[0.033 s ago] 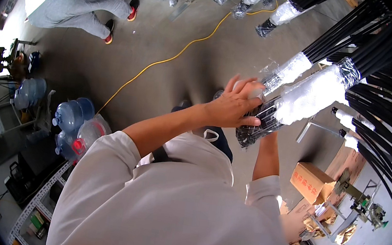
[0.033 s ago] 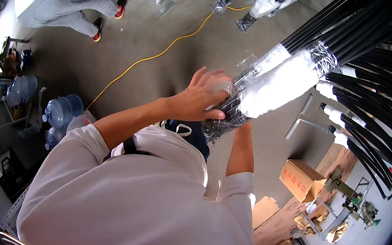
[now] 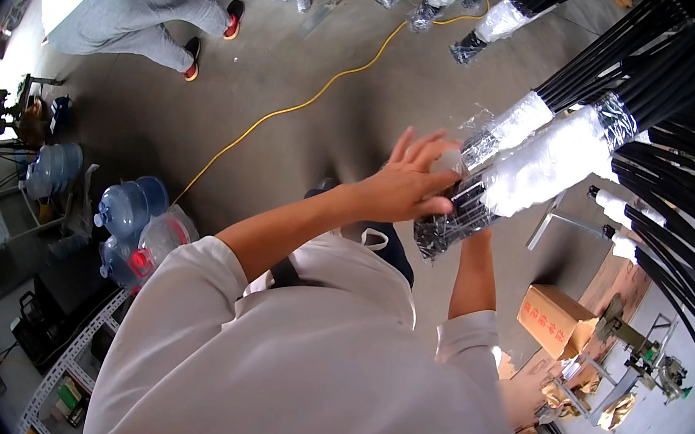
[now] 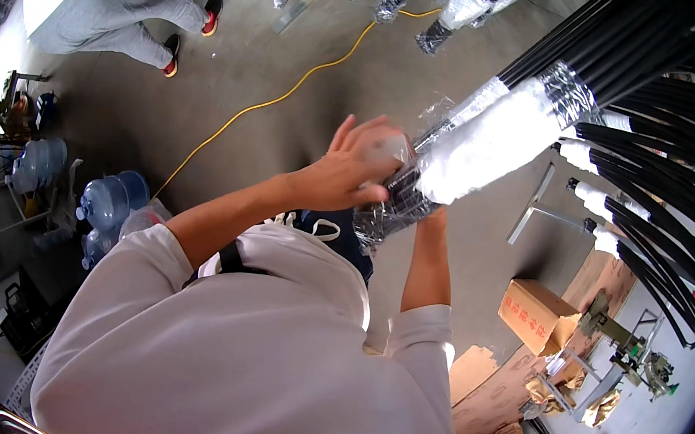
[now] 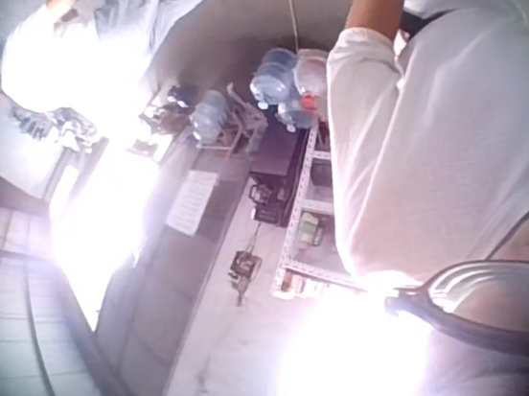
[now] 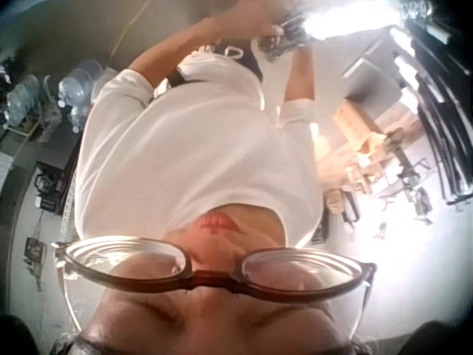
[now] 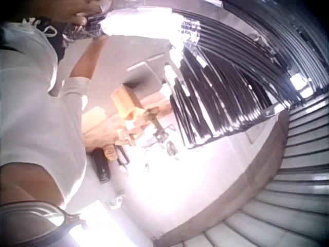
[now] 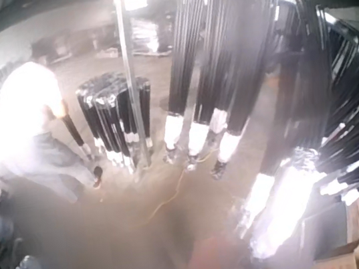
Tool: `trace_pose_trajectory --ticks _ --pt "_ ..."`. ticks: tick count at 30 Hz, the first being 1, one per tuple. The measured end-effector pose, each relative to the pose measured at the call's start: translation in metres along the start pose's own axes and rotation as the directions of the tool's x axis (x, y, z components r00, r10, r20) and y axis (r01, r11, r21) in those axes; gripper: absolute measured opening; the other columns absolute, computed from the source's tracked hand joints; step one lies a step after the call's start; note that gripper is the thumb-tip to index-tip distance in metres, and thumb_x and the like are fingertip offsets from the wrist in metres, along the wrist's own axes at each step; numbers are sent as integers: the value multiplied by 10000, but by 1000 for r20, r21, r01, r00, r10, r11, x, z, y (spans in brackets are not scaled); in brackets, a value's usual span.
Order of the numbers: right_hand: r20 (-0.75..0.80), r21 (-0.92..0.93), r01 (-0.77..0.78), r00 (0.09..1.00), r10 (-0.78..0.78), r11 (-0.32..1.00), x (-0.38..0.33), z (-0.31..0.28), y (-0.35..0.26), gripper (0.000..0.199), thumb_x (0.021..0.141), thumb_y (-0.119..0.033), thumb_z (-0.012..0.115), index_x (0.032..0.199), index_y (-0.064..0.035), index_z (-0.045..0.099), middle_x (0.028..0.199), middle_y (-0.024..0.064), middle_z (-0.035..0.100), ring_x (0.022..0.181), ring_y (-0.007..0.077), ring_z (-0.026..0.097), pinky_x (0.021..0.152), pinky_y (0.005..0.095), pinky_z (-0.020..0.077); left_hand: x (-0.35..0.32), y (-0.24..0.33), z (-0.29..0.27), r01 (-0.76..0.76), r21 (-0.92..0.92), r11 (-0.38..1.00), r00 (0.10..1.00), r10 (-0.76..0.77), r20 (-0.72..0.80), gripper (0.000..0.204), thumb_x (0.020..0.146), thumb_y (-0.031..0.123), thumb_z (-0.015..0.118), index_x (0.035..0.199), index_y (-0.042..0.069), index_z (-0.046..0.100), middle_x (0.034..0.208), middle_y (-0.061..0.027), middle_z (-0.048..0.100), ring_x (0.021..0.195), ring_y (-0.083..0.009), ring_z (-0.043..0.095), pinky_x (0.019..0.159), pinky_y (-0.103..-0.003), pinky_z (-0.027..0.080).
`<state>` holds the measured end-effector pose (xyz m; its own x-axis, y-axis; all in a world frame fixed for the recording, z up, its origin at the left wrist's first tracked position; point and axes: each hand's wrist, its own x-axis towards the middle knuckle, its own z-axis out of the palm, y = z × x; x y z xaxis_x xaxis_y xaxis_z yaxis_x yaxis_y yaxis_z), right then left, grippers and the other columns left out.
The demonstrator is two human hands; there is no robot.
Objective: The person wraps a roll of clear plastic film around the lower ends of a bundle of black metal poles. They rotate the film roll around the poles to secure the wrapping, then move to the next bundle and repeat the process.
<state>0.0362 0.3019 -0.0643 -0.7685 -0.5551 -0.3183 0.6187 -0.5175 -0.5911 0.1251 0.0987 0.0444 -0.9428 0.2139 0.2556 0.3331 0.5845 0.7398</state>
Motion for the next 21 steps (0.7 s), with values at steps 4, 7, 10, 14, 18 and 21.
trace_pose_trajectory --ticks 4,7,10,14,18,21 --pt "25 58 7 1000 -8 998 3 -4 0 526 869 -305 444 1284 -7 317 1231 103 425 1113 205 412 968 346 329 -35 -16 7 177 -270 946 970 -214 -113 510 854 304 472 1271 48 327 1362 -183 195 1286 -364 155 1039 -483 74" --pt "19 133 -10 1000 7 991 3 -3 4 534 878 -319 431 1293 -7 307 1244 108 417 1122 210 408 976 352 323 -54 17 17 198 -537 820 972 -234 0 705 836 263 526 1349 6 117 1406 -201 72 1311 -332 91 1056 -391 96" --pt "113 -355 17 993 25 935 4 13 5 518 853 -227 508 1297 -29 327 1213 57 450 1080 145 416 945 285 346 -54 24 11 208 -426 880 975 -149 167 824 817 266 574 1367 10 16 1428 -194 -9 1325 -283 67 1056 -348 117" --pt "148 -643 53 987 56 764 19 -24 17 536 817 -155 582 1288 -36 357 1195 38 469 1049 113 435 926 253 363 -57 2 10 313 -541 781 946 -309 101 786 798 287 594 1359 24 110 1413 -185 107 1313 -274 130 1042 -349 166" --pt "327 -610 177 944 42 772 15 32 7 546 771 -163 642 1244 -30 406 1174 31 486 1023 101 456 901 251 388 -38 -36 31 359 -850 386 860 -490 141 755 736 306 653 1304 7 257 1316 -141 319 1242 -227 280 1018 -329 210" --pt "212 -440 38 975 62 897 -5 75 -10 490 799 -191 607 1226 -33 424 1165 33 495 1027 104 465 887 252 398 -20 -42 42 261 -951 164 908 -375 185 758 680 329 695 1257 0 329 1214 -90 427 1145 -182 379 974 -308 266"
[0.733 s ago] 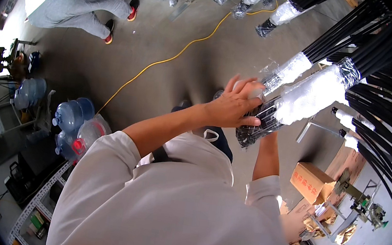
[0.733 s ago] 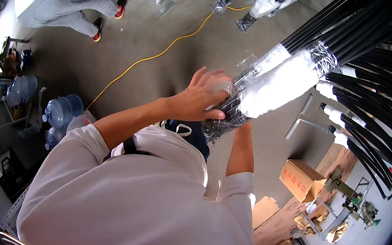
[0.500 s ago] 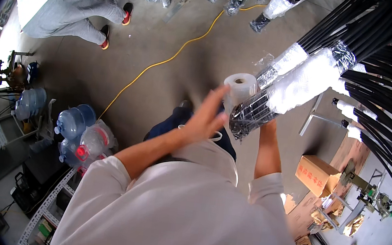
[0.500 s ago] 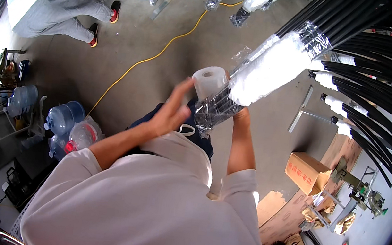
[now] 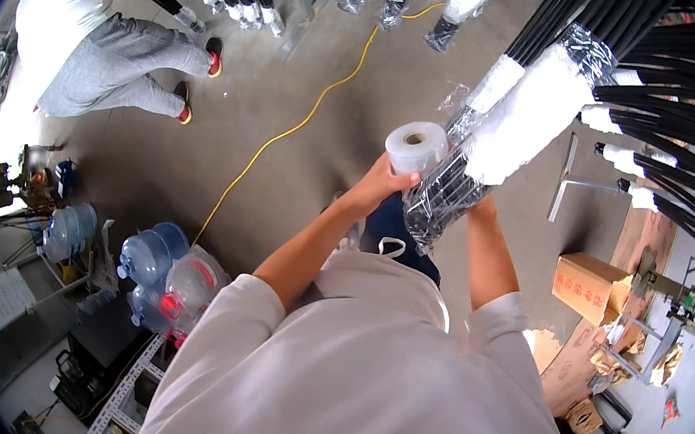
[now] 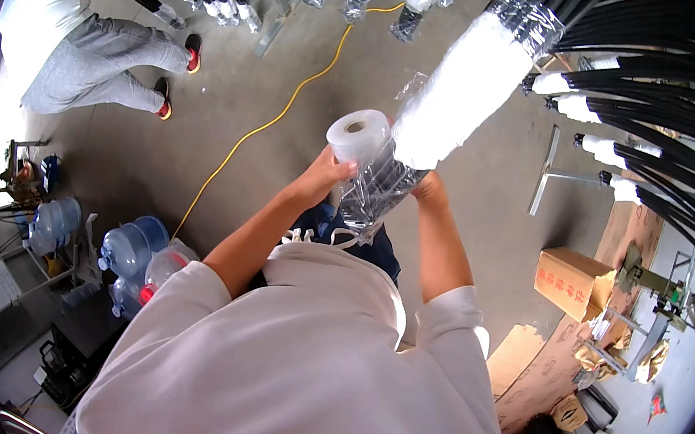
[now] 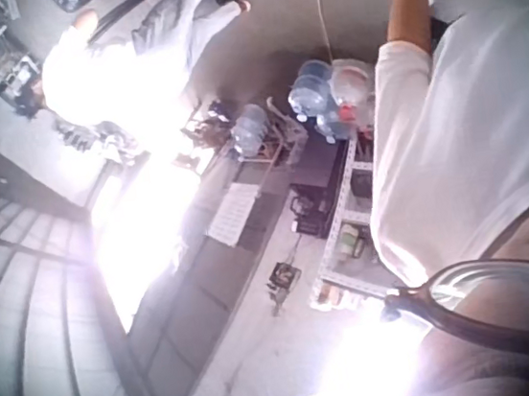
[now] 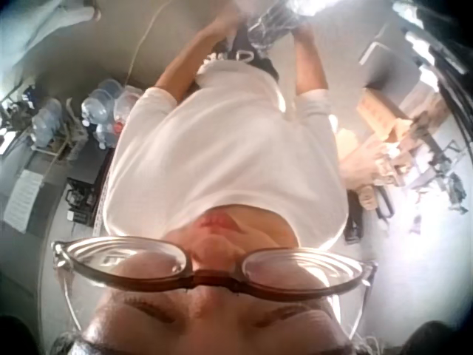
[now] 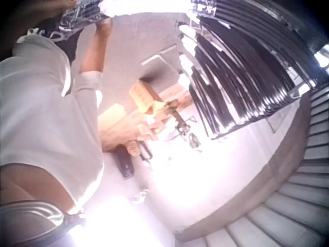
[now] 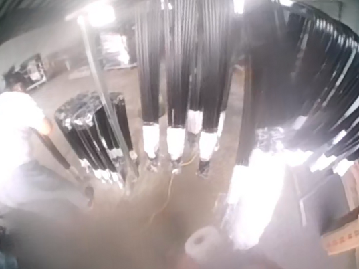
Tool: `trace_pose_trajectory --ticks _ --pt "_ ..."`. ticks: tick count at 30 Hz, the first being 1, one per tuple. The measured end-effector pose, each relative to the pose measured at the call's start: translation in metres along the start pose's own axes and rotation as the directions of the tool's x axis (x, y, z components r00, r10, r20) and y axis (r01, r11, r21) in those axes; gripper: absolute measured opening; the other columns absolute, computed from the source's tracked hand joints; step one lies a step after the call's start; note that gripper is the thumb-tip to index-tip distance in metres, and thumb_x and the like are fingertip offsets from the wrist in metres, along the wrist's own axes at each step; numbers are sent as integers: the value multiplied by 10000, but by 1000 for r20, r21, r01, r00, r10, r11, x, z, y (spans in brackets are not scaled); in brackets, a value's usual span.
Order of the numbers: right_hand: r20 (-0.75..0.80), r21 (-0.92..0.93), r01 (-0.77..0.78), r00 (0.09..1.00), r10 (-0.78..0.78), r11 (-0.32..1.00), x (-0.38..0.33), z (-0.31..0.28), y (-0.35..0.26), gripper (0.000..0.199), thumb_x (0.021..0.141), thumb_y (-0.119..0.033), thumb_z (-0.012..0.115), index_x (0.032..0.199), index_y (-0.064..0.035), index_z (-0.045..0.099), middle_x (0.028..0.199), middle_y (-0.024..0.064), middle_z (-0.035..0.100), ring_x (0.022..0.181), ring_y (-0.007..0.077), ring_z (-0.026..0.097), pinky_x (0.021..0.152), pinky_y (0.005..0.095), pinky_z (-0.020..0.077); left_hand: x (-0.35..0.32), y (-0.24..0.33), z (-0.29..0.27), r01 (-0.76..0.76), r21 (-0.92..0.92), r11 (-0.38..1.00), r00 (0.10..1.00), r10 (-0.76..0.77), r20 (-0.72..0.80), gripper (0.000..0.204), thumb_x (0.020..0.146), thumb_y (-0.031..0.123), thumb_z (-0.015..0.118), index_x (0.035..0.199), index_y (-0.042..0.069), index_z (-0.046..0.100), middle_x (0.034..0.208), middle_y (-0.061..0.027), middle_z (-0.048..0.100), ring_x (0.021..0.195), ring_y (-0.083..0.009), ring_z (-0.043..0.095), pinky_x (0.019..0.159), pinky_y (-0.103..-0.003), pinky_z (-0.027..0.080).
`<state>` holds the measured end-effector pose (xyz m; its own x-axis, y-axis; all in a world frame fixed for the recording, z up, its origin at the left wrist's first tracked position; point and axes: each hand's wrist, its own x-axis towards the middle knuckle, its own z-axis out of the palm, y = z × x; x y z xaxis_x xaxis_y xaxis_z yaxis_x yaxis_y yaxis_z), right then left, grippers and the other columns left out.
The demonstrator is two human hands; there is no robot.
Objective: The person wraps a roll of clear plastic film around the lower ends of a bundle of black metal poles. They rotate the film roll around the poles to secure the wrapping, then move to the next bundle and repeat the process.
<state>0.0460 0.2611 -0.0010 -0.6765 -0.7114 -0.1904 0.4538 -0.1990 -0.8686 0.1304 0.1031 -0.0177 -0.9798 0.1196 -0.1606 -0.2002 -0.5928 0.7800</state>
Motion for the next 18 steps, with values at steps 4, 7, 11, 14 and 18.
trace_pose_trajectory --ticks 4,7,11,14,18 --pt "-95 -449 -23 995 -23 893 -15 17 -17 555 882 -341 436 1320 -35 285 1341 74 333 1221 184 334 1038 326 238 6 -14 2 -27 -127 991 997 18 -73 717 670 329 708 1214 4 372 1103 -51 493 1019 -133 454 871 -269 355" --pt "-243 -261 -37 970 -28 965 -28 49 -39 671 774 -219 558 1339 -34 248 1384 93 275 1260 202 290 1048 331 206 10 -13 1 -25 -113 993 998 19 -53 698 680 325 702 1206 2 377 1089 -51 495 995 -130 463 856 -271 364" --pt "-31 175 76 997 -72 982 -41 47 -40 881 546 -161 623 1334 -24 253 1368 84 301 1255 206 296 1030 321 223 11 -29 -4 -54 -125 991 998 52 -25 698 695 352 679 1211 -5 374 1116 -63 493 1035 -147 462 894 -287 354" --pt "1 183 -6 1000 6 983 -43 47 -39 897 559 -229 659 1329 -11 254 1374 124 284 1253 221 307 1033 349 238 7 -34 -13 -66 -125 990 997 62 -37 701 709 377 657 1219 -6 366 1132 -73 491 1060 -158 460 907 -297 355" --pt "-260 164 51 965 -7 985 -33 54 -29 685 696 -206 656 1262 15 339 1261 144 425 1147 243 434 943 365 374 -11 -37 -33 27 -161 987 996 -41 -83 740 714 411 643 1245 -1 333 1153 -97 481 1084 -191 459 917 -332 366"
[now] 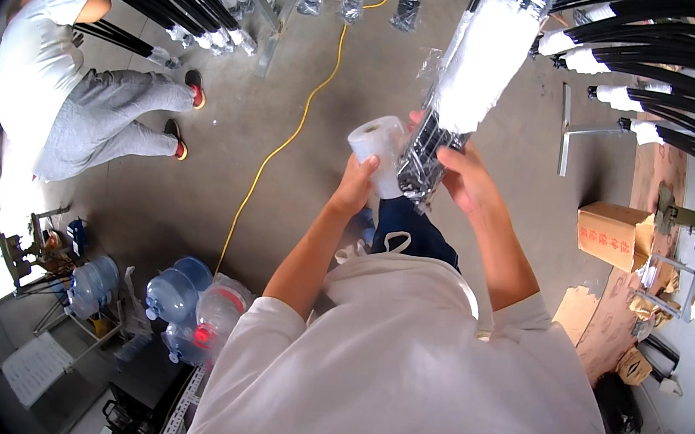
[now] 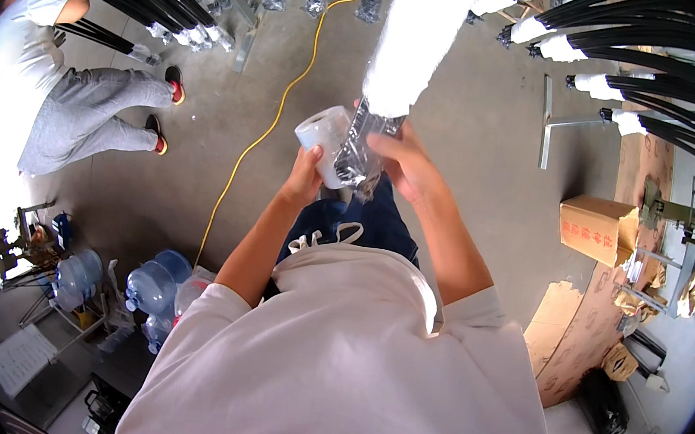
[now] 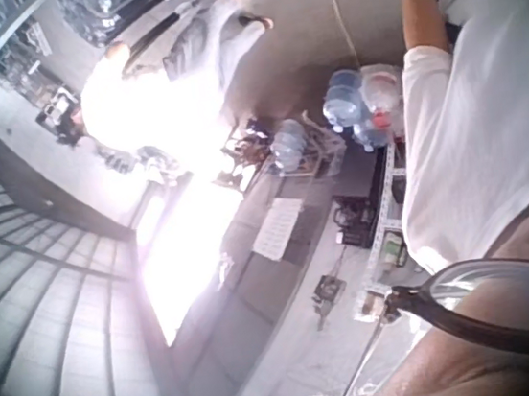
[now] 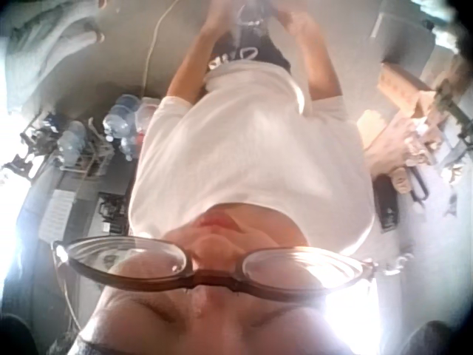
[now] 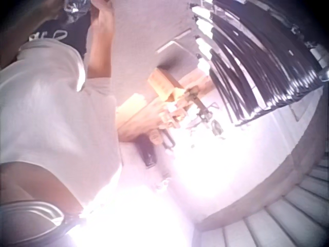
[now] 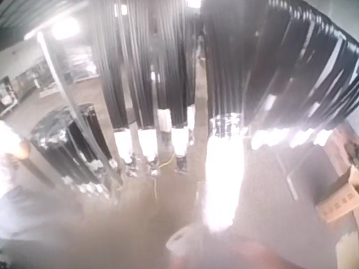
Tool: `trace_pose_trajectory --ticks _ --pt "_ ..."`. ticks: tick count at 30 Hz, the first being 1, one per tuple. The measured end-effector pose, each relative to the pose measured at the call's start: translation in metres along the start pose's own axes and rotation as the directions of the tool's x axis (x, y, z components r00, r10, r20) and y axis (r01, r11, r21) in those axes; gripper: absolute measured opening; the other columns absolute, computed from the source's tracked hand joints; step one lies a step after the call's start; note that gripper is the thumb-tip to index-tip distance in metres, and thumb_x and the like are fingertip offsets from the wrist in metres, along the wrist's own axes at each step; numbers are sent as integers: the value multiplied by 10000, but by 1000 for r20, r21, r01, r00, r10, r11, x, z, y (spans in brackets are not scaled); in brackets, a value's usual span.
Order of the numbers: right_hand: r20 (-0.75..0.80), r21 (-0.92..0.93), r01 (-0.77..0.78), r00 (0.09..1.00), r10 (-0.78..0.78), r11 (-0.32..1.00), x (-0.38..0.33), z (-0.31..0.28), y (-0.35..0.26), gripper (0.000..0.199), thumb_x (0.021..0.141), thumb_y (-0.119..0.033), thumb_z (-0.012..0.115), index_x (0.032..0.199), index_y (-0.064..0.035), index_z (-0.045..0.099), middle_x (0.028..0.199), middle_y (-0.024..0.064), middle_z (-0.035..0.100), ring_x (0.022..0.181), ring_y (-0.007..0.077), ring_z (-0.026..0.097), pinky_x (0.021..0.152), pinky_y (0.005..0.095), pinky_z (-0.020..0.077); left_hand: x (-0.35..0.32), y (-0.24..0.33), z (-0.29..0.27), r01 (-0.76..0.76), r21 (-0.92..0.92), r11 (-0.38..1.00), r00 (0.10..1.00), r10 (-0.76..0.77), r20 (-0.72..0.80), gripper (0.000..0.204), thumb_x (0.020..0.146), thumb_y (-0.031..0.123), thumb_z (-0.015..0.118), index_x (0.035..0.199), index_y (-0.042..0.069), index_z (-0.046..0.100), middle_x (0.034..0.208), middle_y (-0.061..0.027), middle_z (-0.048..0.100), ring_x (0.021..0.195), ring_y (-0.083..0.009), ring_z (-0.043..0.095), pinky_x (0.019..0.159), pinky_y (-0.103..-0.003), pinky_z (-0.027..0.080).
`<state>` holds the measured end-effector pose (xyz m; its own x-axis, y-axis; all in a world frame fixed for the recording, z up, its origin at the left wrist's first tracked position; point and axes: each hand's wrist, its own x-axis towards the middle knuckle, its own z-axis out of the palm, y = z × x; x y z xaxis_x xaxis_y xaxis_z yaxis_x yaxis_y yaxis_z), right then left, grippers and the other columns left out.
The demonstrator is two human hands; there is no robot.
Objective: The person wraps a roll of clear plastic film around the lower ends of a bundle of black metal poles. They rotate the film roll around the poles to secure the wrapping, then move to the next bundle and repeat the process.
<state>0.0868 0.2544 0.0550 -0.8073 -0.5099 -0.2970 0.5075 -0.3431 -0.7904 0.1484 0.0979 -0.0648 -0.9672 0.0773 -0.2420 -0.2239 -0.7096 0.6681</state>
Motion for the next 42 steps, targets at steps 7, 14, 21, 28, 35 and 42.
trace_pose_trajectory --ticks 7,14,21,28,35,42 --pt "-350 146 110 935 -53 983 39 6 30 375 763 -123 614 1072 19 454 963 156 579 882 215 575 716 344 499 -39 -35 -12 49 -66 997 998 -46 46 863 679 462 676 1312 69 239 1262 -74 394 1183 -216 379 989 -390 307" --pt "-375 120 82 927 -31 989 41 19 29 383 750 -170 643 1054 -13 471 944 105 574 818 159 566 684 324 495 -69 -27 -15 169 -85 982 979 -158 129 854 565 280 715 1288 81 305 1248 -71 412 1168 -228 393 989 -385 301" --pt "-84 -4 -198 977 197 980 19 -7 8 602 754 -213 652 1252 -74 343 1117 86 525 1032 189 511 882 357 412 -72 8 1 178 -276 945 980 -144 139 911 448 249 692 1271 67 345 1278 -127 402 1195 -302 369 1010 -428 278" --pt "123 -358 -165 967 222 919 13 -13 2 803 766 -258 644 1350 -71 124 1260 105 386 1173 196 373 978 326 310 -53 9 -23 296 -55 954 911 -264 315 948 360 84 677 1256 64 367 1245 -125 431 1161 -297 402 989 -405 313" --pt "200 -547 -191 916 349 815 22 -31 1 1008 775 -498 578 1337 -1 -96 1226 163 392 1098 185 411 875 304 388 -62 -33 6 245 -510 824 961 -139 237 874 519 221 757 1287 152 345 1339 -38 325 1236 -250 309 1023 -531 206" --pt "215 -495 -72 955 203 866 38 -18 18 837 720 -557 607 1243 -100 139 1004 85 523 863 159 538 750 293 453 -70 -3 0 247 -557 793 969 -198 148 1026 403 136 774 1307 192 292 1362 34 285 1281 -217 239 1040 -556 145"
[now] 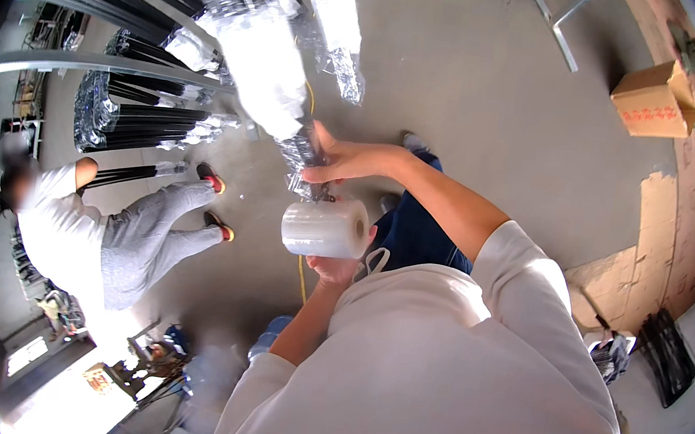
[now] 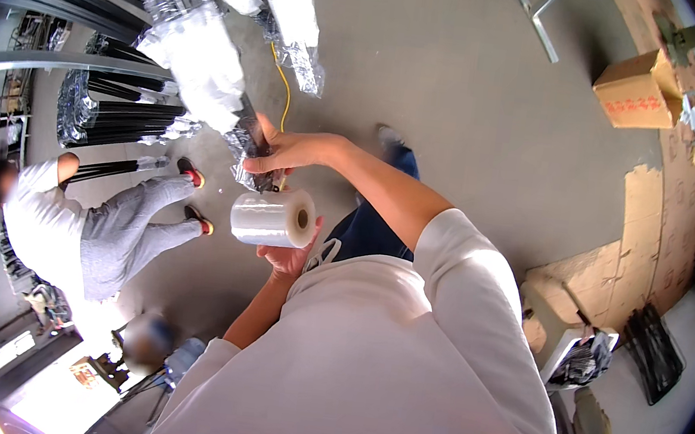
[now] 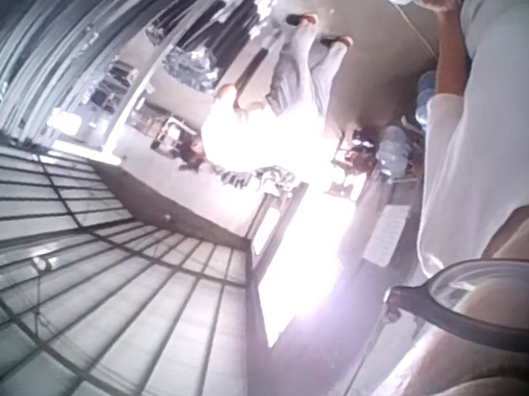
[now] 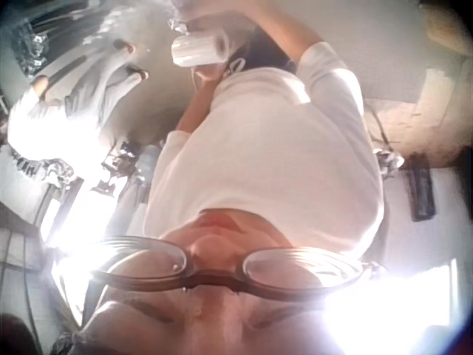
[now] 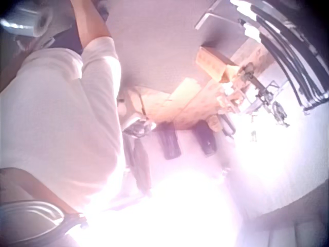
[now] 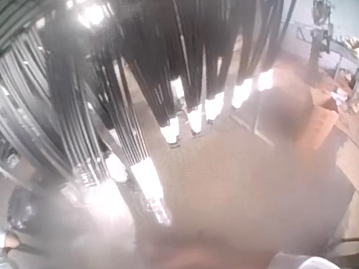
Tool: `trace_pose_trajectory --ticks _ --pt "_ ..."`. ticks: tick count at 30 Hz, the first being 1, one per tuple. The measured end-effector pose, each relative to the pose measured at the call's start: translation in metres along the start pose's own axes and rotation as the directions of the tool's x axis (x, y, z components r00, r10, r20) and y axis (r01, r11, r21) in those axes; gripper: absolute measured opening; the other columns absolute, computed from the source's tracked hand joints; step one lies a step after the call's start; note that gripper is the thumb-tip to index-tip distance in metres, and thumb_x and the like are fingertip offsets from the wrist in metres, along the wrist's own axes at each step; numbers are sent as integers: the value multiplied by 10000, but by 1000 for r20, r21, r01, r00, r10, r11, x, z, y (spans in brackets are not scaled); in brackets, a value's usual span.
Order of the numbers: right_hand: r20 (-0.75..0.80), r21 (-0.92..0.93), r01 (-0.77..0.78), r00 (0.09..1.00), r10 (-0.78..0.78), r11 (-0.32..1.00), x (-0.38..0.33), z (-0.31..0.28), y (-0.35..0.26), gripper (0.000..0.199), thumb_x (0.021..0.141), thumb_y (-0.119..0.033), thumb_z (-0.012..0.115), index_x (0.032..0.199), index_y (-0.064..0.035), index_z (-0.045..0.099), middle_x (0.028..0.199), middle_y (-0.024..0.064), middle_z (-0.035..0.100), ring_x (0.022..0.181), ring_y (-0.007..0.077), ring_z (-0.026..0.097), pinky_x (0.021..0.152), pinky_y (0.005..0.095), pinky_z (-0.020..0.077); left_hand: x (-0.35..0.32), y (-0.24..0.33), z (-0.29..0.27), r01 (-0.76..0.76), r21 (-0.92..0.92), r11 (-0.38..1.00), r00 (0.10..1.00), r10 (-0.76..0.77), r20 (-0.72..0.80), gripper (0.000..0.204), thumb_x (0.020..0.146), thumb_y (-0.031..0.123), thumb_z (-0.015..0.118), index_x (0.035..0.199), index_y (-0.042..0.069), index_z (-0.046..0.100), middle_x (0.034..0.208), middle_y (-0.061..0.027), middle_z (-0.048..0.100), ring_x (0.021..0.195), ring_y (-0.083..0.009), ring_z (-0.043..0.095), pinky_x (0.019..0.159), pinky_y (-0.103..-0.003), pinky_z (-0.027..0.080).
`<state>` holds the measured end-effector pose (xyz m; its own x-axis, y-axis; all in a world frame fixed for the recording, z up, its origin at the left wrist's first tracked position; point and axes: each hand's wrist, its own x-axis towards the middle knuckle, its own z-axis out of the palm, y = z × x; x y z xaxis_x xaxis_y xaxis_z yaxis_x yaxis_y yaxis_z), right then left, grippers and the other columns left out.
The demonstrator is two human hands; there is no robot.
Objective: The person wraps a roll of clear plastic film around the lower ends of a bundle of black metal poles. They rotate the film roll around the poles to secure the wrapping, then move to the next bundle and repeat the process.
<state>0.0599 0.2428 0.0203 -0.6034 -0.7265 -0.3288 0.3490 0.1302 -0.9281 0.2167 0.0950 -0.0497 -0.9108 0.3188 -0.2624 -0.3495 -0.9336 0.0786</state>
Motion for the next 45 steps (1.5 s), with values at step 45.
trace_pose_trajectory --ticks 45 --pt "-634 767 642 757 156 2 -144 71 80 820 532 -442 685 1197 -40 424 1084 176 529 1020 306 507 887 427 408 119 2 93 123 955 271 992 -60 -111 497 790 163 577 1223 41 365 1153 -80 498 1108 -206 445 920 -313 334"
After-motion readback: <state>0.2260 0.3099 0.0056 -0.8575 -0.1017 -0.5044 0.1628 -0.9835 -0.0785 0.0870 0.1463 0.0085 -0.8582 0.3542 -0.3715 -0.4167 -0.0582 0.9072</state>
